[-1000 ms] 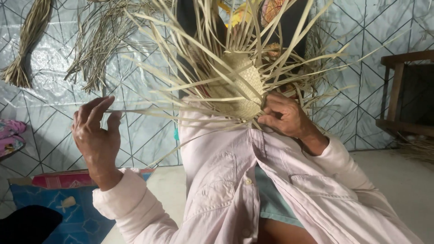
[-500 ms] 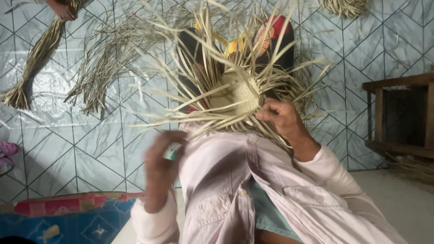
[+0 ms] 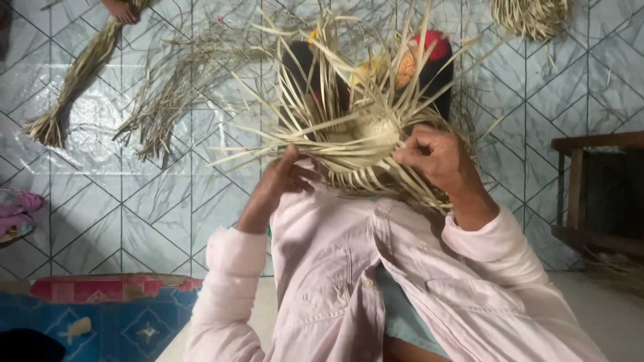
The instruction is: Weaving dried palm leaves by hand to create a structured object like a hat or basket
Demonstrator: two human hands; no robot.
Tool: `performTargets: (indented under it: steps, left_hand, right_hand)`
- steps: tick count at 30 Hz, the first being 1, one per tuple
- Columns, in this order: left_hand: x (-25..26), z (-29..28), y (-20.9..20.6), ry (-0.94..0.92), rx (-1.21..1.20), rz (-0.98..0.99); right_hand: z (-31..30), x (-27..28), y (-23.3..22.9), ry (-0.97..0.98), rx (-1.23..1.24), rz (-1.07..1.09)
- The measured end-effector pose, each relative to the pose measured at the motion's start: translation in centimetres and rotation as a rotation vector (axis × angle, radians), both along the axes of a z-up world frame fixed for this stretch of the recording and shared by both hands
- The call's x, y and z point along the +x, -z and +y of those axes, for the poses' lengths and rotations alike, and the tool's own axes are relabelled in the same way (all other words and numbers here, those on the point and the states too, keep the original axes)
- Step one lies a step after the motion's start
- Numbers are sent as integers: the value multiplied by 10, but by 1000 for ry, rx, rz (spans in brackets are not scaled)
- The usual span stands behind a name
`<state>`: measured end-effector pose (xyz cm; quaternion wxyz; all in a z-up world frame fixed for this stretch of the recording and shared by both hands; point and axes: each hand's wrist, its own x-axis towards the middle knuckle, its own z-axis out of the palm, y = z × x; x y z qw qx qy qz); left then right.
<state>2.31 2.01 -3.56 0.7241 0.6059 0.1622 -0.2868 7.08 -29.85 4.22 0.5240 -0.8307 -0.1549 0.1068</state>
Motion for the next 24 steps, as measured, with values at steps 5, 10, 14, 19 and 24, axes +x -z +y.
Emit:
performTargets:
  steps: [5, 10, 14, 19, 24]
  left_hand:
    - [87, -15, 20, -84, 220, -121]
    - [147, -62, 38, -54, 303, -394]
    - [167, -89, 19, 44, 258, -663]
    - [178, -68, 63, -429, 1158, -1346]
    - [148, -24, 34, -401, 830, -501]
  right_hand:
    - [-14, 6, 22, -7, 82, 96]
    - [-18, 11, 29, 106, 217, 208]
    - [-26, 4, 27, 162, 295, 418]
    - [-12, -6, 66, -66, -30, -145]
    - [16, -18, 59, -91, -200, -254]
